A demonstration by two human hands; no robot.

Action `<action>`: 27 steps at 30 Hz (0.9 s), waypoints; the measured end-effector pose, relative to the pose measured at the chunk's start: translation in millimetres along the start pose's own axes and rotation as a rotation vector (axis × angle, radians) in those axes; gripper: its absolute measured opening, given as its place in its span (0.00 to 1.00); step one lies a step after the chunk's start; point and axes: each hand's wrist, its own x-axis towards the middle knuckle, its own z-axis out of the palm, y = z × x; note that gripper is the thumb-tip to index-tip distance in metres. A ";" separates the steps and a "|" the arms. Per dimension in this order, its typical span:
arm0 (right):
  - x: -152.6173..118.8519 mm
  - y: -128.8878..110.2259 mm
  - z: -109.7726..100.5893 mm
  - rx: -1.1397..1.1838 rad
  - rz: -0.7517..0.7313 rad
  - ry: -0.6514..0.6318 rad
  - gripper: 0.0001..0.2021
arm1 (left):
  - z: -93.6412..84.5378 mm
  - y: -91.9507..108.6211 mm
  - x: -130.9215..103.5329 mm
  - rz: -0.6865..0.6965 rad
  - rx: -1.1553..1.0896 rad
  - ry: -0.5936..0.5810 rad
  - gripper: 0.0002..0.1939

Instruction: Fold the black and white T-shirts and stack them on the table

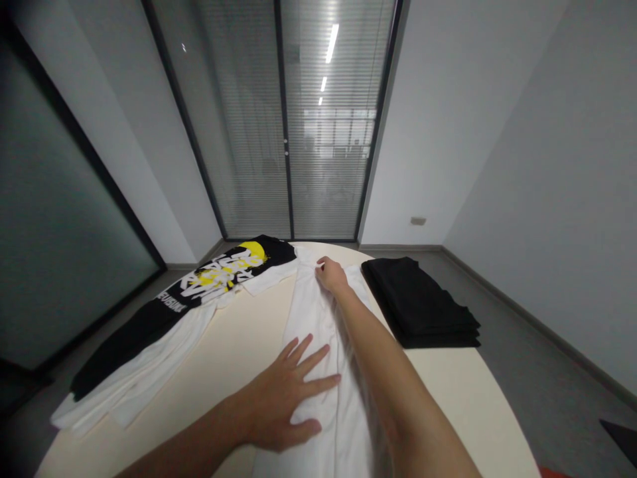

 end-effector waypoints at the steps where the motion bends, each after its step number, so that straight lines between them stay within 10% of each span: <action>1: -4.1 -0.9 -3.9 -0.003 -0.008 0.027 0.14 | 0.2 0.0 0.0 -0.002 0.001 0.001 0.39; 15: -127.8 34.7 -31.5 -0.267 -0.188 -0.068 0.20 | -2.8 5.9 0.6 -0.014 0.018 0.008 0.40; 20: -139.6 67.7 -25.3 -0.112 -0.503 -0.054 0.20 | 2.9 2.5 1.5 -0.074 0.007 0.110 0.30; 27: -141.2 63.9 -26.8 0.000 -0.483 0.027 0.14 | 0.7 -5.0 0.9 -0.050 0.067 0.055 0.25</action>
